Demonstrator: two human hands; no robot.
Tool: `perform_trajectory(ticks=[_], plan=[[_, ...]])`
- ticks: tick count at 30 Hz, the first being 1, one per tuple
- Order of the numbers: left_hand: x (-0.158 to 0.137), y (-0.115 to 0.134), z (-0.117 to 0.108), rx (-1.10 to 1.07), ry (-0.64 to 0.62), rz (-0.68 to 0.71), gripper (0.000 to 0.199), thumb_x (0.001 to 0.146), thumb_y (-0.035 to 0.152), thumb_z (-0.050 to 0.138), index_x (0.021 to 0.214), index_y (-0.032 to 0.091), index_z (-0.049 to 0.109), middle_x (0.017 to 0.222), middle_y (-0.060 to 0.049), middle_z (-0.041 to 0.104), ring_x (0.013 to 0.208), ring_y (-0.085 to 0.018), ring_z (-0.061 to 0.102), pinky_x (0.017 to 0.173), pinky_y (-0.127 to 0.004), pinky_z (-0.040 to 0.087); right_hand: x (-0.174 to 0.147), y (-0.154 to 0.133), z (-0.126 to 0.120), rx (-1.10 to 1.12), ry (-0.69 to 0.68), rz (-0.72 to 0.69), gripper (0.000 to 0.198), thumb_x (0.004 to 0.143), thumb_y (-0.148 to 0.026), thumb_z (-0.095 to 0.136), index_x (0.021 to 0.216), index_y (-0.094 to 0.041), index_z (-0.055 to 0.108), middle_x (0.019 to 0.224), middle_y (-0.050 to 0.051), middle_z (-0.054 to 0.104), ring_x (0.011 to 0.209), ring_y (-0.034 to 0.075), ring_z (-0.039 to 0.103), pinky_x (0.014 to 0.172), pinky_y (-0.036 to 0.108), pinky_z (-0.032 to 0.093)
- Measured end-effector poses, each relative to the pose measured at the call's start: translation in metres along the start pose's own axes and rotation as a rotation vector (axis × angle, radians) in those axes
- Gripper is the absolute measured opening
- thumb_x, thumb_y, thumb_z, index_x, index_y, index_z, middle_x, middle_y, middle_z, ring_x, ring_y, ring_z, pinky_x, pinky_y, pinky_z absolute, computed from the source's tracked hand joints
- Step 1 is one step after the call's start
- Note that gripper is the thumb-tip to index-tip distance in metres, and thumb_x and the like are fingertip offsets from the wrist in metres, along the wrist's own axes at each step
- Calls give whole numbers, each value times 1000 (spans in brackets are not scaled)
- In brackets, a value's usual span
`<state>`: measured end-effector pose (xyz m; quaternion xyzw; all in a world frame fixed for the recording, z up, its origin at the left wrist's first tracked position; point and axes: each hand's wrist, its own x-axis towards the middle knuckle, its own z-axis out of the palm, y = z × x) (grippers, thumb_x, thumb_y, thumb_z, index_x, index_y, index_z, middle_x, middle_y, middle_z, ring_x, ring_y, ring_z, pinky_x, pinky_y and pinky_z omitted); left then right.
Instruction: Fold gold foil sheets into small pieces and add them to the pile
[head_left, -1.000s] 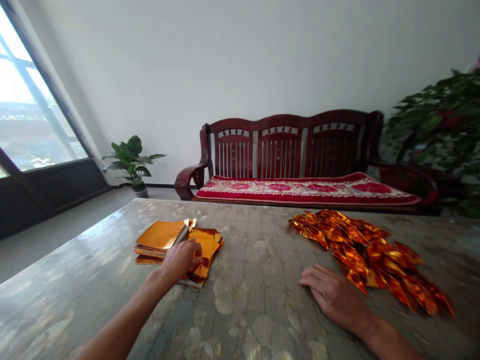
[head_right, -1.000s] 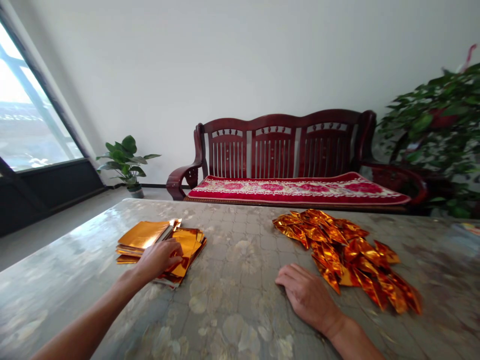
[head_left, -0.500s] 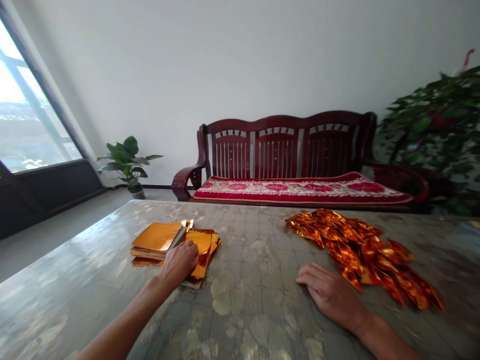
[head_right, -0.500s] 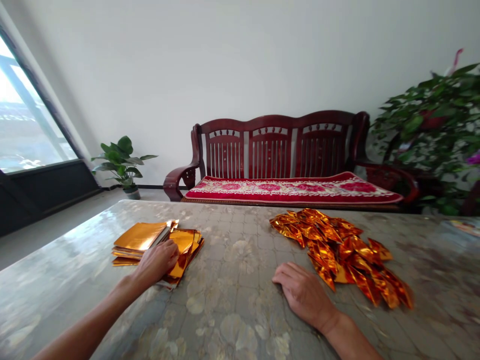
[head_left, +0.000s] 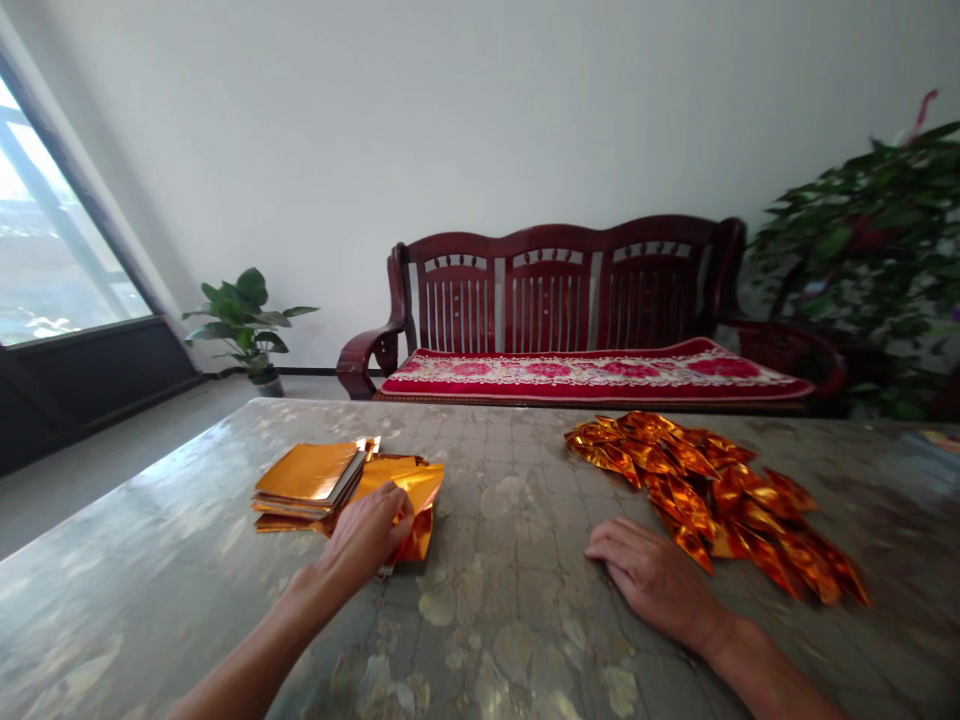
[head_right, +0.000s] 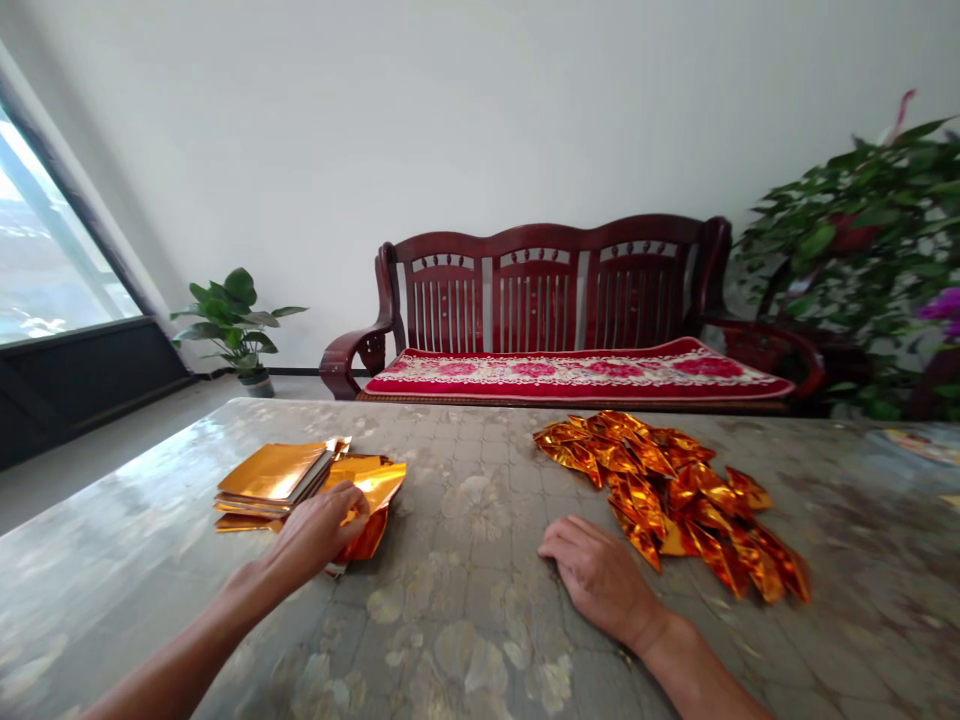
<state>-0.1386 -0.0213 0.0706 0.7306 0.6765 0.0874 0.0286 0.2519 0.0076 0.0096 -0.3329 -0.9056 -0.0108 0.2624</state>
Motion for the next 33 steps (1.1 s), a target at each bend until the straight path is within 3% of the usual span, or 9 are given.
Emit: perform_trajectory(ticks=[5,8,13,16,18,21,24,29,33], plan=[[-6,61,15,-92,-108,137,13,86,17,53,86,21,65,92,-3,68,86,-18,66,68,-24,40,0,0,0,11,5,14,28,88,-4,45,89,-21,67,89,4,66,86,18,62,74,30,49],[-4,85,27,-188,-134,246,15,88,18,51,84,21,66,88,-2,69,83,-17,66,70,-23,41,-1,1,0,4,0,25,28,88,-4,46,89,-21,68,90,4,67,86,19,62,74,30,49],[8,83,35,-260,-100,241,19,93,25,50,91,22,69,97,-3,70,90,-18,67,82,-26,47,-3,5,0,6,22,48,29,87,-4,46,93,-21,69,91,5,67,88,19,62,76,30,51],[8,74,38,-205,-91,306,27,93,31,53,113,23,68,123,-7,67,117,-23,60,103,-34,43,-3,5,1,-3,9,49,29,88,-4,46,95,-20,69,93,6,66,90,19,61,79,32,51],[3,73,45,-135,-99,329,42,93,40,54,132,24,60,144,-11,54,137,-30,45,114,-44,34,-3,5,2,-8,-5,45,30,88,-3,46,97,-19,69,94,6,67,91,20,61,81,33,50],[-9,79,58,-60,-144,336,59,95,50,48,149,26,42,157,-15,36,146,-34,30,116,-53,30,-2,4,2,-8,-10,46,30,88,-3,47,100,-20,69,96,6,67,93,20,60,82,34,50],[-16,90,70,-10,-148,371,66,94,54,49,153,27,35,160,-17,29,148,-38,23,117,-58,25,-1,3,1,-5,-10,52,31,88,-4,47,102,-20,69,99,5,68,94,20,61,83,34,50],[-15,105,80,18,-87,440,72,90,54,56,153,29,33,160,-16,29,148,-38,24,117,-58,24,1,-2,-3,12,-1,63,28,93,-11,49,111,-21,68,102,6,71,97,21,62,86,35,50],[-16,120,82,3,-93,453,73,89,53,57,153,29,32,161,-17,27,148,-39,22,116,-60,24,4,-7,-4,53,27,227,27,95,-24,54,119,-22,66,99,5,73,94,21,64,83,35,51]])
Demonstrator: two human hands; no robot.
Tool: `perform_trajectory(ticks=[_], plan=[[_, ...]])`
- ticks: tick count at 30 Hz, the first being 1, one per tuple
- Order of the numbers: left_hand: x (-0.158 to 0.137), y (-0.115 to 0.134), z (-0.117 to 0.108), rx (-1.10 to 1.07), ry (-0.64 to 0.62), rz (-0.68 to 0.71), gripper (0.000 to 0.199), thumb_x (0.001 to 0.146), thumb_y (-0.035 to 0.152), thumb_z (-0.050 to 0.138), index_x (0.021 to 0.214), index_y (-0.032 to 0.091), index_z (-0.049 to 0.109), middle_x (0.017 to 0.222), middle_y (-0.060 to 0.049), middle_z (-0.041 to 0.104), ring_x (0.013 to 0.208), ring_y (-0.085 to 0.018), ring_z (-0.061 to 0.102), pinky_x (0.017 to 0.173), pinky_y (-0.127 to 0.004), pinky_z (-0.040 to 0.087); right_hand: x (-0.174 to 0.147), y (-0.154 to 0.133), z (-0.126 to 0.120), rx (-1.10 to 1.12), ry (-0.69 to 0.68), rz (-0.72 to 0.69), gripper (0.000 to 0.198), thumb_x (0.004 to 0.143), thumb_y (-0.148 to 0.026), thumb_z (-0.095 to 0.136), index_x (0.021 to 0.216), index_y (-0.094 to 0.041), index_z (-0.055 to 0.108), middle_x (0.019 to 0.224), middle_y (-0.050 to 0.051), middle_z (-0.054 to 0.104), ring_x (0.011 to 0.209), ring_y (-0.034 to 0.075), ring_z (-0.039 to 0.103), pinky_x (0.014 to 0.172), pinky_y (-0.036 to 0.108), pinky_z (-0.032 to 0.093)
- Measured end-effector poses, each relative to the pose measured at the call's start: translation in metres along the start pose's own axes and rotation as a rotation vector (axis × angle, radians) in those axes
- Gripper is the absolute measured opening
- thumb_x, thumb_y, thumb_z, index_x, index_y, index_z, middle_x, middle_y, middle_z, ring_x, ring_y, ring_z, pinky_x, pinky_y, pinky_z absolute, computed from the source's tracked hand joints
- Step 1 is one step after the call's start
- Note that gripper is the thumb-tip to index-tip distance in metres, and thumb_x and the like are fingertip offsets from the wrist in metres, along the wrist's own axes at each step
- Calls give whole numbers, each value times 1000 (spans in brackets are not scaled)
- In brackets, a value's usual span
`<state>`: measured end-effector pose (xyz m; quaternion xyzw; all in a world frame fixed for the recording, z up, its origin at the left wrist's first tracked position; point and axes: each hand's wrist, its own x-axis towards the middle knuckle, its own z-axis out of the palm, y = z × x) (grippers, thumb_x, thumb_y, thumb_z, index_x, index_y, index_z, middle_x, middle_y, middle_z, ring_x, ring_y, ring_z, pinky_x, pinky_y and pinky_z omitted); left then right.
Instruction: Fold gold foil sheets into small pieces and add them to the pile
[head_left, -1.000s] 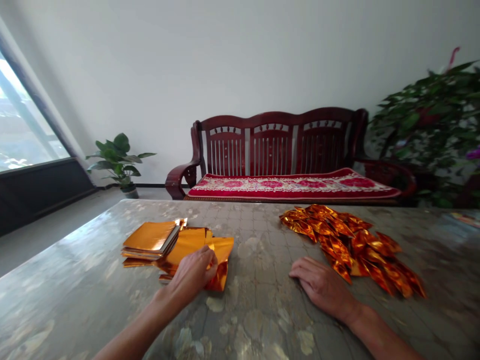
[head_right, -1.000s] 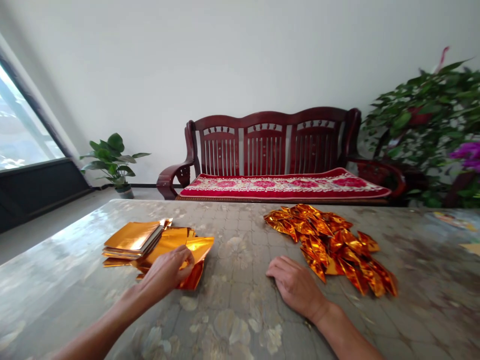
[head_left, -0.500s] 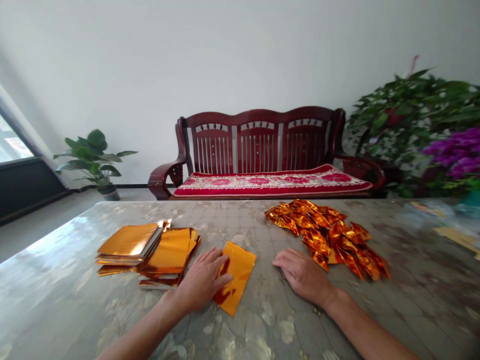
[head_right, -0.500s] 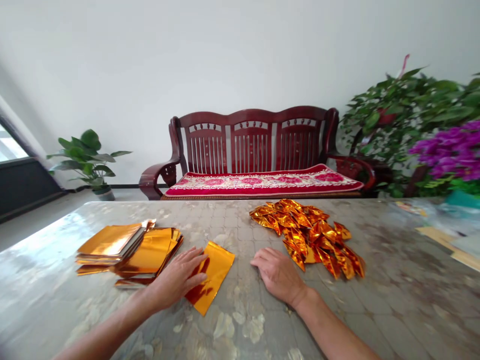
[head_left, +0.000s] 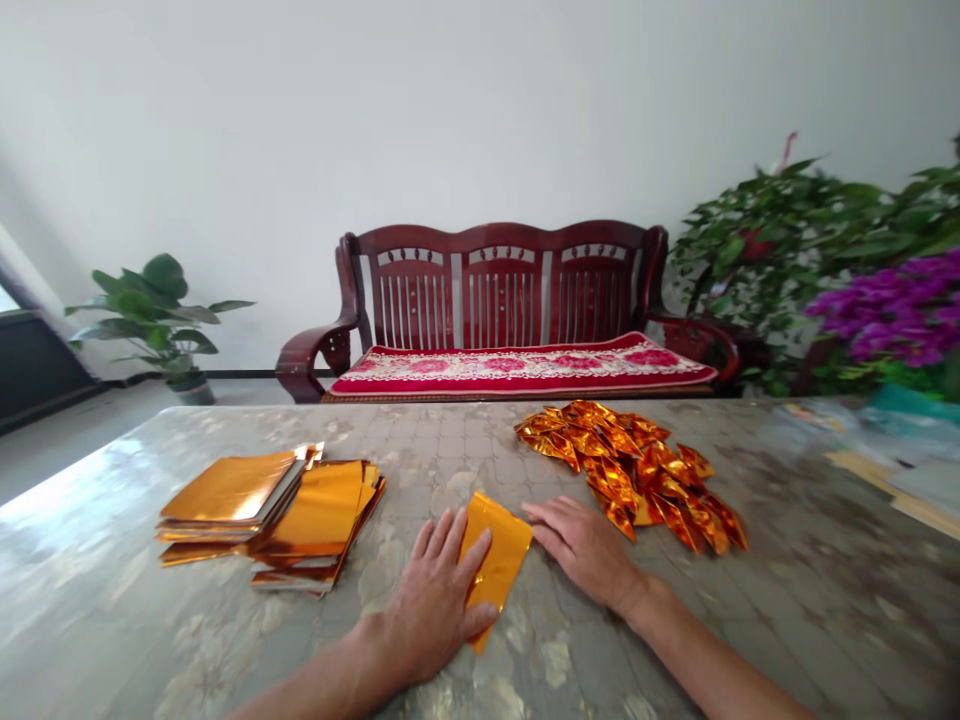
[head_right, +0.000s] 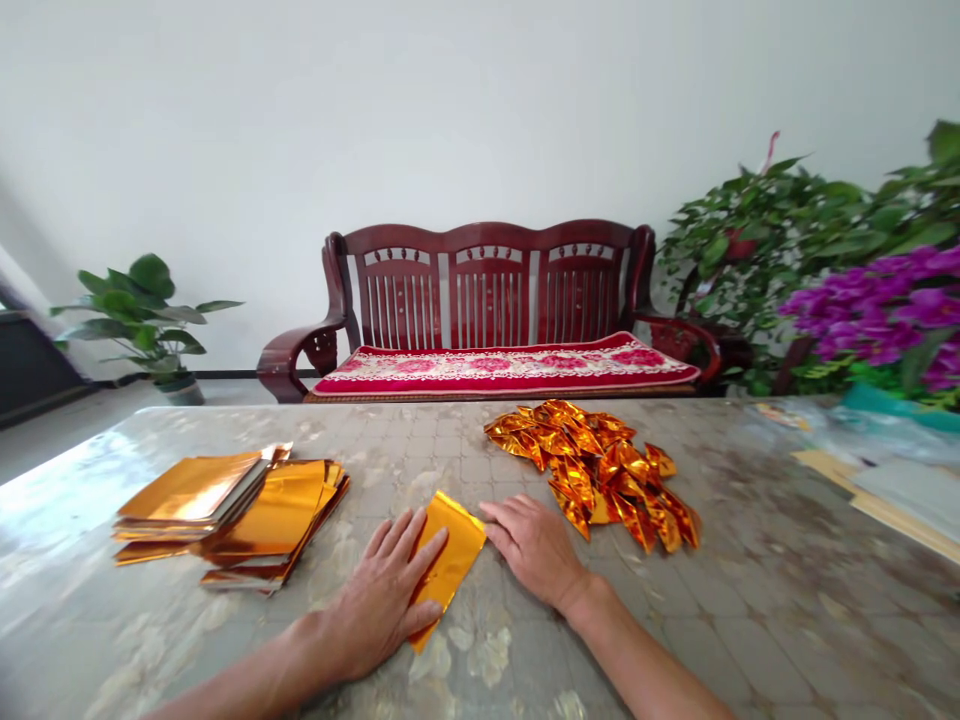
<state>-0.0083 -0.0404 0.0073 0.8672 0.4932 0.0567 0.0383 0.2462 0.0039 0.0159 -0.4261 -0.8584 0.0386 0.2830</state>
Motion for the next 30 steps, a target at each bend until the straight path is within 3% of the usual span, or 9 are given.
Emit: perform_trajectory(ticks=[5,8,12,16,20,23,26,30], plan=[[7,16,7,-20,12,8,76,85,50,65,152,29,35,161,-15,27,148,-40,22,117,-61,23,1,-1,8,104,-2,230,40,83,-19,64,123,-24,66,86,1,72,81,19,66,71,30,51],[11,19,12,-85,60,9,79,84,45,67,153,27,32,162,-15,25,149,-37,21,119,-59,21,1,3,10,139,50,241,36,81,-14,63,114,-24,70,79,0,70,78,19,65,70,30,51],[17,12,12,-258,264,-103,83,85,30,65,156,22,22,159,-15,31,145,-31,31,117,-50,30,1,5,1,136,324,73,19,91,-17,57,99,-23,73,84,4,67,83,20,63,76,32,51],[22,1,9,-400,469,-199,72,84,22,62,150,27,34,138,-8,54,124,-25,54,106,-43,45,2,1,-13,66,488,-79,18,95,-18,56,95,-24,72,81,4,65,79,18,61,72,31,50],[26,-5,7,-561,466,-234,40,84,18,58,123,28,63,120,-5,62,93,-18,66,85,-33,56,0,-6,-20,1,509,-189,12,93,-18,61,91,-24,71,78,4,65,74,17,60,68,30,48],[26,-7,2,-641,585,-171,28,87,15,50,101,25,72,116,-6,65,106,-20,64,94,-36,53,-4,-13,-23,-43,494,-316,11,90,-15,62,91,-24,69,84,4,69,80,18,62,72,32,50],[25,-9,-3,-687,693,-88,29,88,14,47,95,24,73,124,-7,63,115,-22,60,100,-38,50,-6,-22,-25,-99,428,-489,14,89,-12,62,97,-23,67,102,5,73,100,20,64,83,33,51],[28,-17,2,-674,599,-42,30,81,10,54,102,23,72,136,-9,56,123,-23,57,106,-40,47,-4,-28,-18,-146,298,-547,16,91,-10,55,95,-20,67,115,6,72,114,21,61,91,36,50]])
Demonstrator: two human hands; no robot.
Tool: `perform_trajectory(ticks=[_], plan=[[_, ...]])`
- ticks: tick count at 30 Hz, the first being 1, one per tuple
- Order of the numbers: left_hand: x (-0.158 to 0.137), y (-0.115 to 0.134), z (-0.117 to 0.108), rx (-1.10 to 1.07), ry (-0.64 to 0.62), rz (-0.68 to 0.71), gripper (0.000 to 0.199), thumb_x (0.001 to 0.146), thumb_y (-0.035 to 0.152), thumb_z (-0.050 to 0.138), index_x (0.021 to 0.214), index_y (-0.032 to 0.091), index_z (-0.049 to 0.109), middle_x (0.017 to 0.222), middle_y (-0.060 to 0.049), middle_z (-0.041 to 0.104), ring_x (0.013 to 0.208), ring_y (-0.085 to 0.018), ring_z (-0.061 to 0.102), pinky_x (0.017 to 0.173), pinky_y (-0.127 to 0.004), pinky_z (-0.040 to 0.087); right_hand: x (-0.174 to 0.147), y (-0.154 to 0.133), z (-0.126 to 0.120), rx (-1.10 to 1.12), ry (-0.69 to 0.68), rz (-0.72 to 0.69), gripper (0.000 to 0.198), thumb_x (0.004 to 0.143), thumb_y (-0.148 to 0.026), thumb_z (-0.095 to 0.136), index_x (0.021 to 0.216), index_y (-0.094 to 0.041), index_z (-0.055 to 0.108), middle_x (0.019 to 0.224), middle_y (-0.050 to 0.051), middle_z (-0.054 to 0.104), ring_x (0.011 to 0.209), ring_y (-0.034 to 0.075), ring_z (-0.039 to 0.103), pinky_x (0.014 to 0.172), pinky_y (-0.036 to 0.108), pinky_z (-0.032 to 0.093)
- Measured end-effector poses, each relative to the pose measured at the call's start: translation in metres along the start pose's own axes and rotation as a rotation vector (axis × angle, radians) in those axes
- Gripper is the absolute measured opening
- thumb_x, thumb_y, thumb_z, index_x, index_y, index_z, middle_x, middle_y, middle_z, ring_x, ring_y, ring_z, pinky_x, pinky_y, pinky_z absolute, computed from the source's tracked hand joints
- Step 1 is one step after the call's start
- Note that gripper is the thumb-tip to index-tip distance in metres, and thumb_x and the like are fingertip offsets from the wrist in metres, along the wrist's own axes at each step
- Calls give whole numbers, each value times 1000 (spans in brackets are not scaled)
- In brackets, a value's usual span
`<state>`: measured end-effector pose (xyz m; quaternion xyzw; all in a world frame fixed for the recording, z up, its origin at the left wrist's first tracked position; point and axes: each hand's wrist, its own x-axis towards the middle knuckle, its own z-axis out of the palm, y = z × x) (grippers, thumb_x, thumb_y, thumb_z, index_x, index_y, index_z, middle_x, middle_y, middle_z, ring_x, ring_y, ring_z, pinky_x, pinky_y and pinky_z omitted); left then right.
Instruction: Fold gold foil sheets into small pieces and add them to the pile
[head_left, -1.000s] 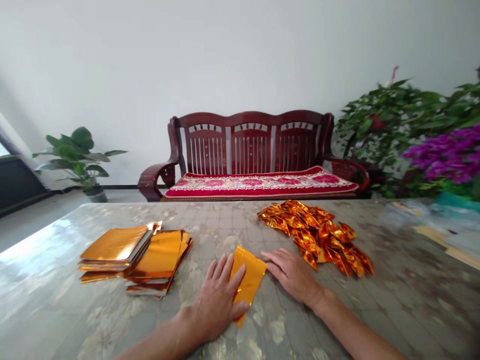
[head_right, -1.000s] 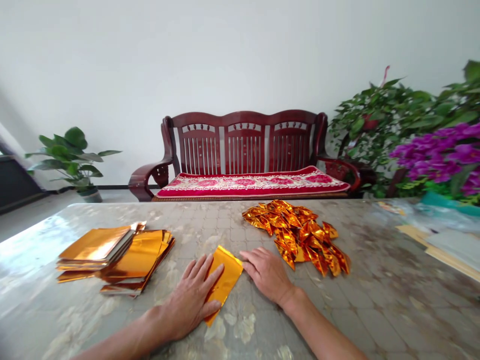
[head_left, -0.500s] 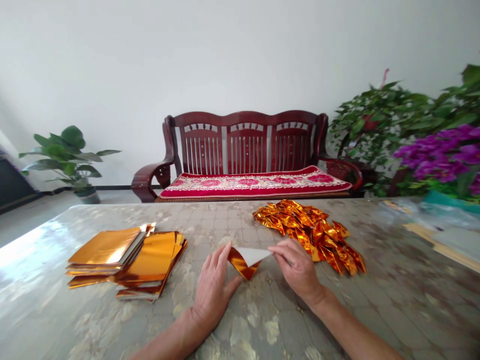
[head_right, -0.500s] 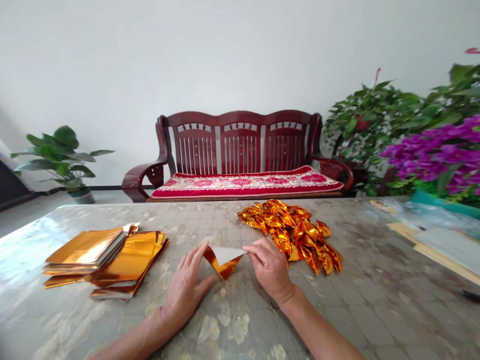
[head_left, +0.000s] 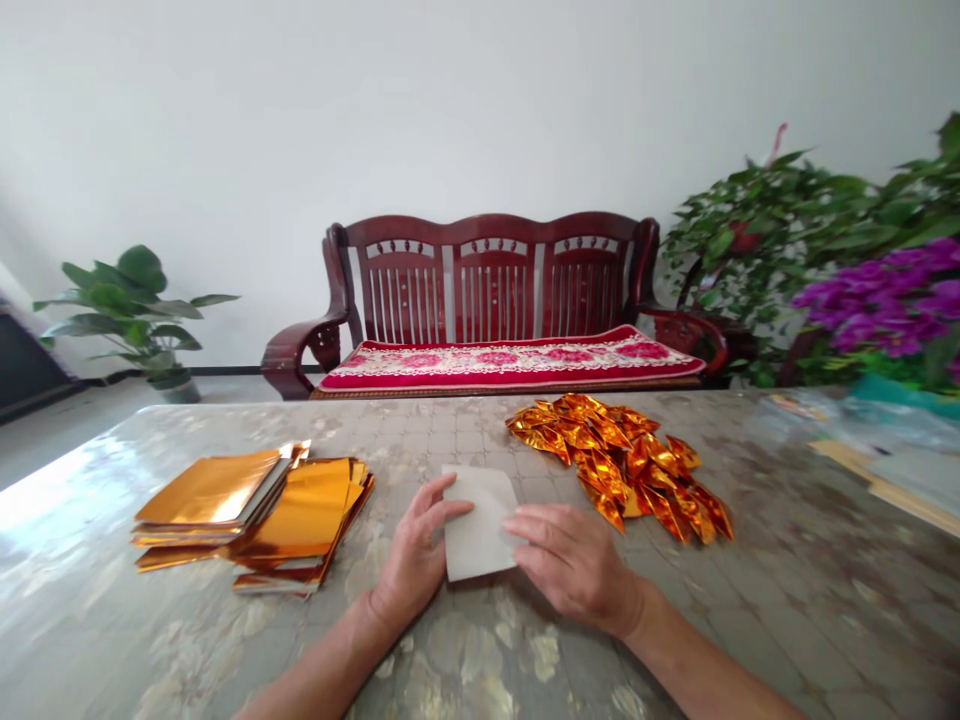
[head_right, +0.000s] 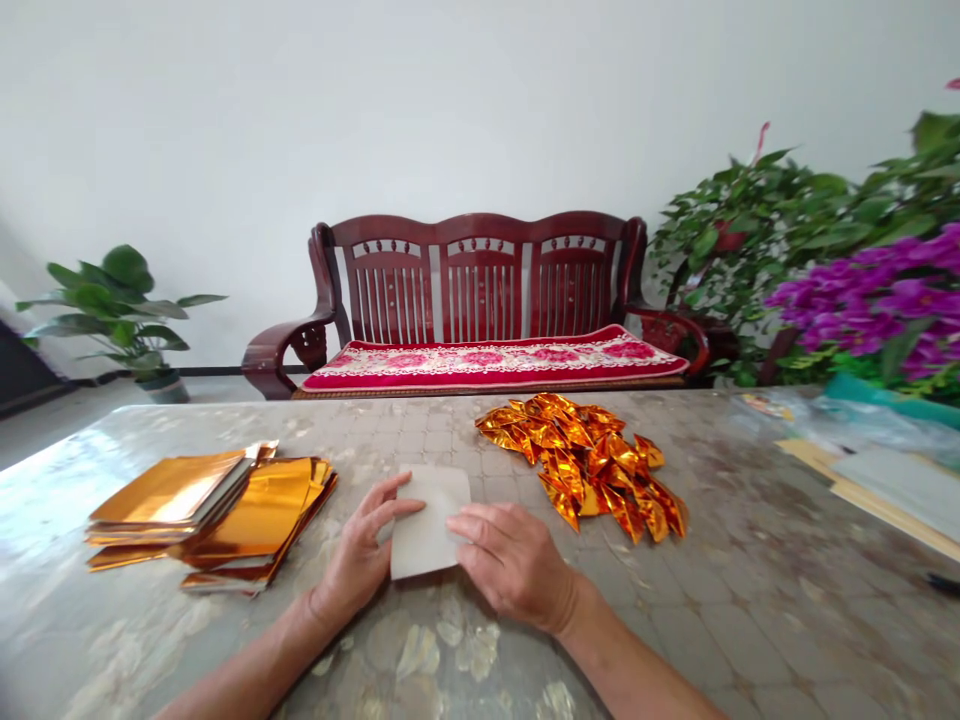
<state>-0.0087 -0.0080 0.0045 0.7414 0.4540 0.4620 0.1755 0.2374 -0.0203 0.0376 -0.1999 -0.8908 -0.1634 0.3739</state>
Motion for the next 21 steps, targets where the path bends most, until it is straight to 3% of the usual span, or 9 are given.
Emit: perform_trajectory(ticks=[4,6,10,14,17,21], plan=[[-1,-7,-3,238,-134,-65,48,74,5,58,117,25,67,138,-9,53,127,-26,53,108,-44,45,-4,4,12,45,-141,66,21,95,-11,48,95,-20,67,108,7,74,102,21,65,85,37,52],[-3,-3,-8,352,-211,-21,52,73,6,61,119,29,66,141,-8,52,128,-28,50,109,-47,43,-7,6,16,71,-170,93,20,96,-13,48,93,-19,67,103,7,74,97,20,66,82,36,52],[-10,10,-15,391,-328,89,43,81,14,65,120,31,65,135,-5,56,115,-24,56,98,-38,49,-12,7,19,101,-211,131,19,98,-15,48,92,-19,66,96,6,74,92,19,67,81,34,49],[-13,13,-13,368,-412,120,18,94,24,57,104,28,71,112,-3,66,100,-18,62,88,-29,49,-15,6,23,127,-308,203,17,98,-21,52,90,-20,67,83,3,72,79,18,65,73,31,45],[-11,10,-13,368,-410,75,22,98,29,52,91,25,73,92,-2,68,90,-17,61,82,-27,48,-15,5,26,170,-359,338,12,95,-24,59,89,-21,69,80,1,71,77,17,62,72,29,44],[-7,8,-13,358,-389,-8,23,97,31,55,82,23,71,84,-1,66,87,-17,60,79,-26,44,-9,2,24,232,-387,534,13,94,-23,62,85,-22,72,82,1,69,84,17,61,74,26,43]])
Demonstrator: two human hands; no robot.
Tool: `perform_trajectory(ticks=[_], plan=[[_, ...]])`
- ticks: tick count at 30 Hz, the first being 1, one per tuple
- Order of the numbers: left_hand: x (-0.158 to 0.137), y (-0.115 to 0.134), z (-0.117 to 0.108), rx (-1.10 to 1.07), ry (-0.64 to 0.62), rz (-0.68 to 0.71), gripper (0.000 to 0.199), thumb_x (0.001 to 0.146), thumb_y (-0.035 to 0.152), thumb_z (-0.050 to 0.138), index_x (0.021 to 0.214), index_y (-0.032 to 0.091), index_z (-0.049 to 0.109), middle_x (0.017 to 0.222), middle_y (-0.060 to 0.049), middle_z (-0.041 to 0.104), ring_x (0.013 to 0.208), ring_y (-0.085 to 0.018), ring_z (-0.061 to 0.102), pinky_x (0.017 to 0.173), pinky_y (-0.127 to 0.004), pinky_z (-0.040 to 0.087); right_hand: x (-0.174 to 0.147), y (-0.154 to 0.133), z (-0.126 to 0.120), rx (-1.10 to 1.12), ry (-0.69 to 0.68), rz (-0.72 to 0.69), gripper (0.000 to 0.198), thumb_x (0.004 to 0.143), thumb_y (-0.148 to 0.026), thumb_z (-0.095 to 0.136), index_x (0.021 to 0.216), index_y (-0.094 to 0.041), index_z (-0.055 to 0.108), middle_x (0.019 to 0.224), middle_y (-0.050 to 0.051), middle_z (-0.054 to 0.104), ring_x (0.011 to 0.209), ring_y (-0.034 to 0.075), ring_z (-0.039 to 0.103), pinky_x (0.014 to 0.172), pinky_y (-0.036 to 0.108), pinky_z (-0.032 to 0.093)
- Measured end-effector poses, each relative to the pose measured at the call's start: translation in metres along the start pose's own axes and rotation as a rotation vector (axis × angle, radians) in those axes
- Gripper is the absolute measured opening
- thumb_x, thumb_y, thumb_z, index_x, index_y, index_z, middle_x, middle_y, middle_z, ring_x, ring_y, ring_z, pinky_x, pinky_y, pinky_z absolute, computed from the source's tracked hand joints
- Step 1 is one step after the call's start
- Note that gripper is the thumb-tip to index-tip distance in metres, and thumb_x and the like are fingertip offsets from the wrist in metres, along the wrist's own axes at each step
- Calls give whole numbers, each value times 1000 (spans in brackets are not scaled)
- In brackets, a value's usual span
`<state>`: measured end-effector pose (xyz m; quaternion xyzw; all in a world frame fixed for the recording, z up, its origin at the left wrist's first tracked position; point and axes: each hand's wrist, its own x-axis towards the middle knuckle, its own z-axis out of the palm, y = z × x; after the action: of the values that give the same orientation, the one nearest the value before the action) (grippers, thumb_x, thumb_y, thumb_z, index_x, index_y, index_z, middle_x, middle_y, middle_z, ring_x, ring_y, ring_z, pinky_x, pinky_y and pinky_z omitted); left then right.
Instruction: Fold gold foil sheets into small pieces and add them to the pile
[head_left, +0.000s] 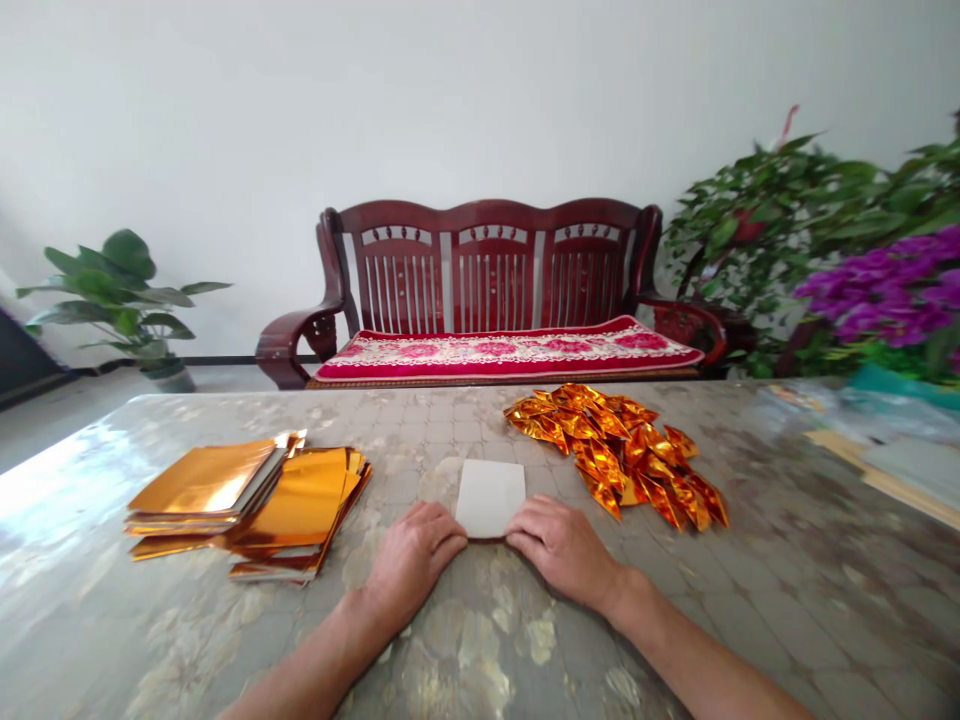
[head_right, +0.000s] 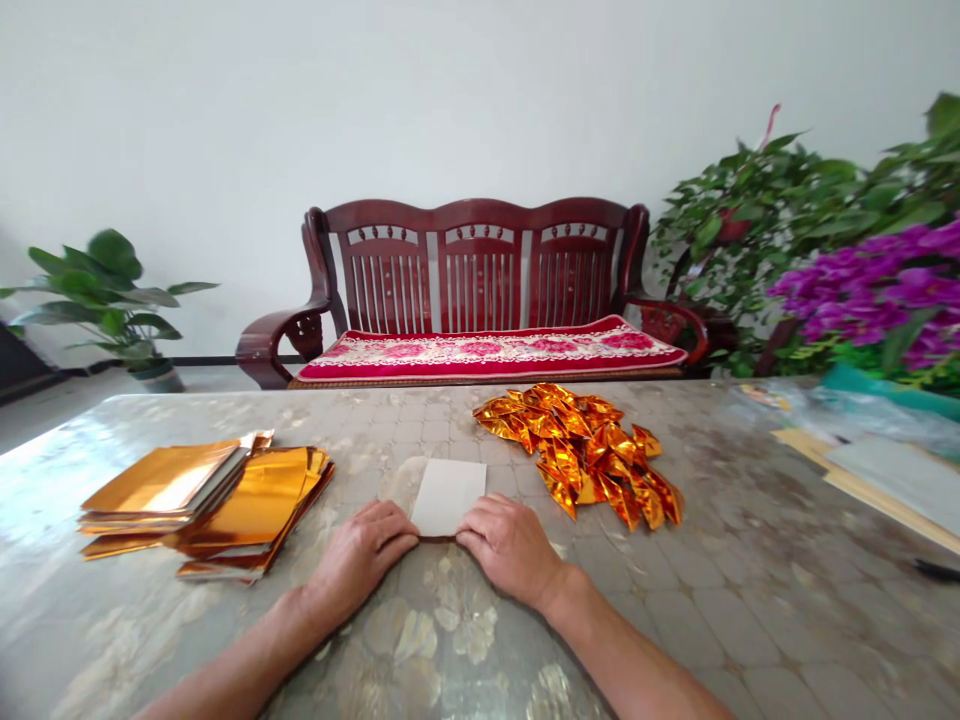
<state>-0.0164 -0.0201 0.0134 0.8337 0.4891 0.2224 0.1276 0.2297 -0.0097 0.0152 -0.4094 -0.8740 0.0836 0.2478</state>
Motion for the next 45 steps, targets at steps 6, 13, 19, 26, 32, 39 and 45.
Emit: perform_trajectory(ticks=[6,13,19,26,32,39,45], plan=[[5,3,-1,-31,-11,-119,22,94,30,59,74,21,66,81,0,65,83,-16,61,74,-25,41,2,-3,-6,12,-39,168,18,92,-24,62,78,-23,72,81,1,68,85,17,61,74,26,42],[8,7,-1,28,-54,-163,24,93,32,59,72,20,63,79,0,63,82,-17,59,71,-24,37,3,-4,-11,50,-37,251,9,88,-23,63,86,-24,73,86,-1,71,85,16,63,73,24,41],[8,7,-1,-13,-44,-178,22,91,31,60,72,21,63,79,0,64,83,-17,59,73,-25,37,3,-3,-11,17,-45,258,18,90,-23,58,79,-23,72,81,-1,69,81,15,63,71,24,40],[8,6,-2,-61,-37,-156,17,90,27,61,75,21,64,80,0,64,85,-17,59,76,-25,38,3,-2,-10,-35,-62,283,16,86,-22,60,74,-23,71,79,0,68,77,15,61,67,25,37],[10,8,0,-5,-41,-181,23,92,30,58,72,20,61,78,0,62,82,-17,58,73,-26,37,3,-2,-10,-36,-70,285,14,86,-21,60,77,-24,70,78,-1,68,80,15,62,69,25,36],[10,14,1,82,-45,-235,22,90,29,57,70,20,60,78,-1,62,81,-17,58,70,-27,35,5,-1,-9,-67,-83,324,13,85,-22,61,75,-23,69,78,-1,68,78,15,61,67,26,36],[11,17,-1,116,-64,-258,24,91,32,55,71,20,61,79,-1,64,81,-18,59,70,-27,35,6,-4,-12,-53,-94,358,11,84,-23,62,78,-24,71,80,-1,70,79,16,62,67,26,37]])
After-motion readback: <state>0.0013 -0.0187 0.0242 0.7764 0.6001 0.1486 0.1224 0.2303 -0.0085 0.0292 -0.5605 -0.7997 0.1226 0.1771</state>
